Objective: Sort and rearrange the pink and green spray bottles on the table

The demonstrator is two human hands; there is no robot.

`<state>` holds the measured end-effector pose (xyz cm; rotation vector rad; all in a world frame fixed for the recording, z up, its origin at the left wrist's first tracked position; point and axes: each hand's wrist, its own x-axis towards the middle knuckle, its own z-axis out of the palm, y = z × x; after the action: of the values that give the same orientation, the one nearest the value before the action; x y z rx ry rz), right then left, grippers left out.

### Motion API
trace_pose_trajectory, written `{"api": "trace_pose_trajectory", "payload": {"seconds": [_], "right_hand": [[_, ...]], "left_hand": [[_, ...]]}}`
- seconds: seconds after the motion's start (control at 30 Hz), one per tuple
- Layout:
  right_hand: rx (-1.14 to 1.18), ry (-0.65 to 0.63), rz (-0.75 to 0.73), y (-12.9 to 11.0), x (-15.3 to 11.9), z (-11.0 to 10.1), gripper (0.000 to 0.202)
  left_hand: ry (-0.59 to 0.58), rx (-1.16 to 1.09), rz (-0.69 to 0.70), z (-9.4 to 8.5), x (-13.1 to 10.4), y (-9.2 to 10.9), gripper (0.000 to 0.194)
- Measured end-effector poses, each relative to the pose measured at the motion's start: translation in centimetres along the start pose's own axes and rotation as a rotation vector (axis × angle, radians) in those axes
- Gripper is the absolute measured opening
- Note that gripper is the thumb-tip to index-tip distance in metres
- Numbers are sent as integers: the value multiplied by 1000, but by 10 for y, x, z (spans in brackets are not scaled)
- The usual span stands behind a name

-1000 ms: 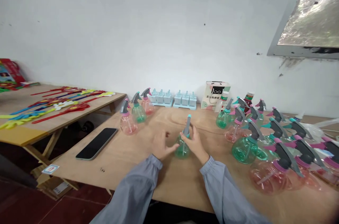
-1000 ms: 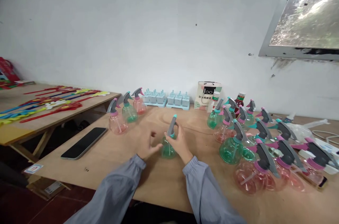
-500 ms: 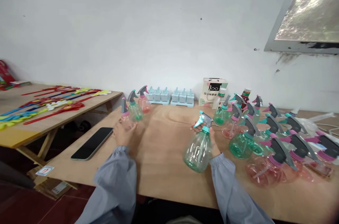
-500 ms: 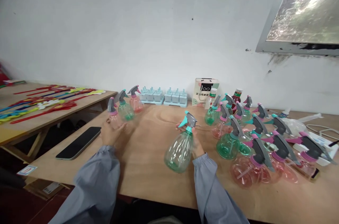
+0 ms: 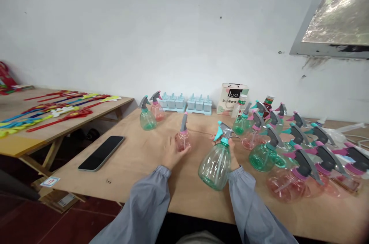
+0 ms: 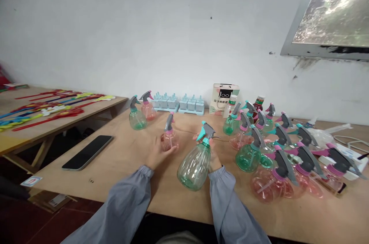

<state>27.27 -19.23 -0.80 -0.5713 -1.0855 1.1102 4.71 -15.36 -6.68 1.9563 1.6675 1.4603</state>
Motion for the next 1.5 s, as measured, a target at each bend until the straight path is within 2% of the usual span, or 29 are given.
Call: {"api": "trace_pose_trajectory", "payload": {"seconds": [0.2,0.4,0.6,0.87,1.03,1.17,1.27,1.33,1.5], "right_hand": [[-108,-54,55,-2,-2,3,88],[-99,-70,7,-5,-4,1,68],[-22,-154,4,0,4,-1,64],[-90,138,-81,6,21,-22,54],[-321,286,-233,9,29,-36,45],[-503,297,-311,14,31,-44,60],[-584,301,-360,22,33,-51,64],[-656,314,-400,31,34,-56,68],[-935,297,-454,59,40,-71,96]], "left_hand": [[-4,39,50,4,-4,4,76],[-16,43,37,3,-3,4,77],[-35,13,36,2,-3,5,75],[-34,19,33,2,-3,5,76],[-18,43,58,3,-3,4,75],[-19,53,56,3,-3,3,74],[-25,50,55,3,-2,3,73],[-31,41,56,3,-2,3,74],[-43,24,50,3,-2,3,75]]}}
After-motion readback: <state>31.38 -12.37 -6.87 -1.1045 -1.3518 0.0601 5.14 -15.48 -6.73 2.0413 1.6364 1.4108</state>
